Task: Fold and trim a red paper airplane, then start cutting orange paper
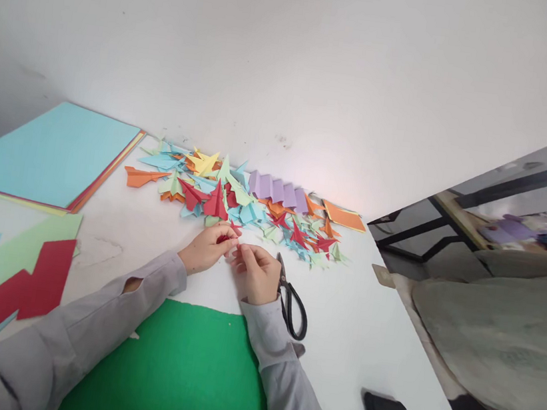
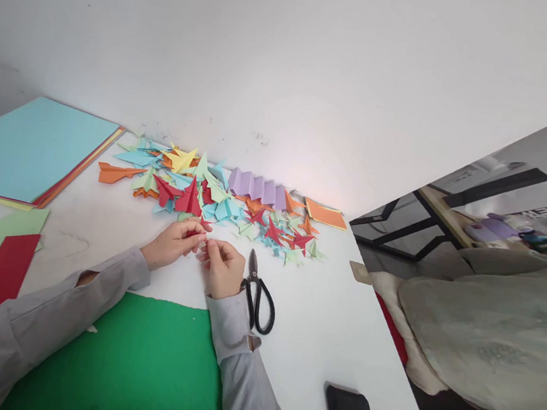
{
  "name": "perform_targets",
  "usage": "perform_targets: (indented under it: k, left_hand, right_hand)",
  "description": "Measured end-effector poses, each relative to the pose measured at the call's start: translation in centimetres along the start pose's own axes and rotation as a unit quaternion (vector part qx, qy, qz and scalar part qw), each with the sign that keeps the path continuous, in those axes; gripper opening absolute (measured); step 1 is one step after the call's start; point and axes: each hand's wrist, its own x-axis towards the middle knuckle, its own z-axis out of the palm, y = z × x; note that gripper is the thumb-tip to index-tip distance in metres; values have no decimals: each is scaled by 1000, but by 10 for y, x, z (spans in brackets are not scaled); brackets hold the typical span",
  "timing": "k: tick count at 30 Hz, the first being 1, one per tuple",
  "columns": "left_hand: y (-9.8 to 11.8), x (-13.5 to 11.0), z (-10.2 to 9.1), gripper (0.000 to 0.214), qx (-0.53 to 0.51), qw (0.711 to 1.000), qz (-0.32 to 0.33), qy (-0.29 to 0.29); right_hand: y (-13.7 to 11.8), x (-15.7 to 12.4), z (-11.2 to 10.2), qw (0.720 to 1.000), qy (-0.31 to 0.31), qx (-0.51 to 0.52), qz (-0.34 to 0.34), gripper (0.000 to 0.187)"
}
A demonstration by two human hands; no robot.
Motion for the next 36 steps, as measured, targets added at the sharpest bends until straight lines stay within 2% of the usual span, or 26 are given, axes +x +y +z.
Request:
perform_targets:
  k: [3, 7, 14, 20, 29, 36]
  left_hand:
    - [0, 0, 1, 19, -7, 1000, 5, 7]
    - [-1, 1, 1, 17, -8, 1000, 8, 11]
    - [-1, 1, 1, 19, 1, 1000, 18, 15]
    - [0, 1, 1, 23, -3, 1000, 10, 7]
    - [1, 1, 1, 19, -14, 1000, -4, 9]
    - [-3, 1, 0, 21, 0, 1000, 5, 10]
  right_hand:
    - [-1, 3, 2, 991, -22, 99, 92, 23]
    - [-2, 5, 0, 984, -30, 135, 117, 22]
    - [-4, 3, 2, 991, -46, 99, 75, 23]
    - [-3, 0, 4, 998, -25, 57, 31, 22]
    - [-3, 2, 2, 994, -11, 86, 67, 20]
    - [-2, 3, 3, 995, -11, 76, 58, 20]
